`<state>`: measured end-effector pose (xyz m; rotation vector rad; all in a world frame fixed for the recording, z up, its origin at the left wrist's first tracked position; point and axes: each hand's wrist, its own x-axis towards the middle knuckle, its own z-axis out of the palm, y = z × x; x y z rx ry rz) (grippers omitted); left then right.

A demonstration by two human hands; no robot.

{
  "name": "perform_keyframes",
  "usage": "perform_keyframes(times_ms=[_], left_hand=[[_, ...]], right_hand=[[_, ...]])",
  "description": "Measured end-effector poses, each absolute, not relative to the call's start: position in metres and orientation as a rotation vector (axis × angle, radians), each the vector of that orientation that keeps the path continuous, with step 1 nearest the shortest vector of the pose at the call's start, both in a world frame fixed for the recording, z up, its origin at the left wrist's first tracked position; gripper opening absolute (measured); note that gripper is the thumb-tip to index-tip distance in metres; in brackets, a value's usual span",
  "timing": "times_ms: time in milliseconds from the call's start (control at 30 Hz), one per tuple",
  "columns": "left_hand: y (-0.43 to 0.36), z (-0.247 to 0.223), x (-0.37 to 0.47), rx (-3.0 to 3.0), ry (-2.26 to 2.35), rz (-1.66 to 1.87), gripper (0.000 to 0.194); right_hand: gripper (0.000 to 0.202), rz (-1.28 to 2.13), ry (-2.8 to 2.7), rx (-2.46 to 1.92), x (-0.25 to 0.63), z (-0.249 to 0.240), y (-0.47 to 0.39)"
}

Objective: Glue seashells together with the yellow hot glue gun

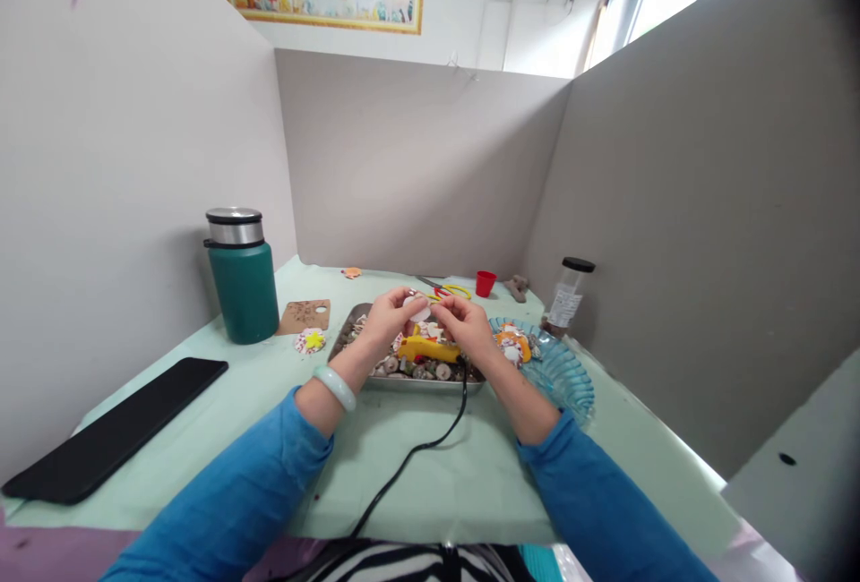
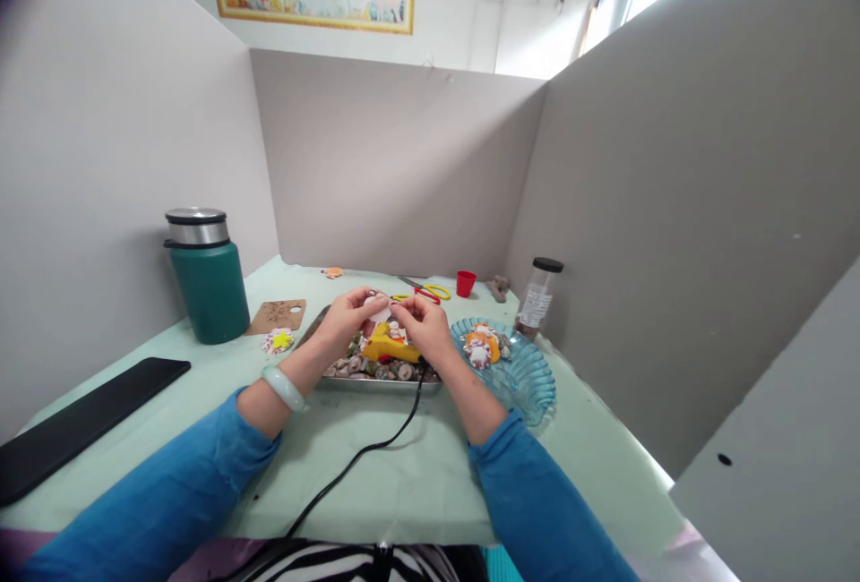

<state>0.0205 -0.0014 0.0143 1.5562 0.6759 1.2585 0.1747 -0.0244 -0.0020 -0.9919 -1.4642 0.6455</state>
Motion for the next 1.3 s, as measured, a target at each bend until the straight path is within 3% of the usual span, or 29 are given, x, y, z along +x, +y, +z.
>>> perform_keyframes(times_ms=[533,933,1300], left_hand=[[0.003,0.012,0.02,1.525,0.753,1.229,0.04],[0.011,0.01,0.015,1.704,0.876,1.15,0.036],[0.009,0.012,0.015,1.741,0.88,1.132,0.028]], right_hand=[[0.028,0.47,-1.489,-1.078,0.175,-0.002,-0.025],[0.018,-0.09,-1.694,-1.173,0.175,-0.007,-0.03],[0.018,-0.093,-1.697,-1.171,0.176,-0.008,-0.03]])
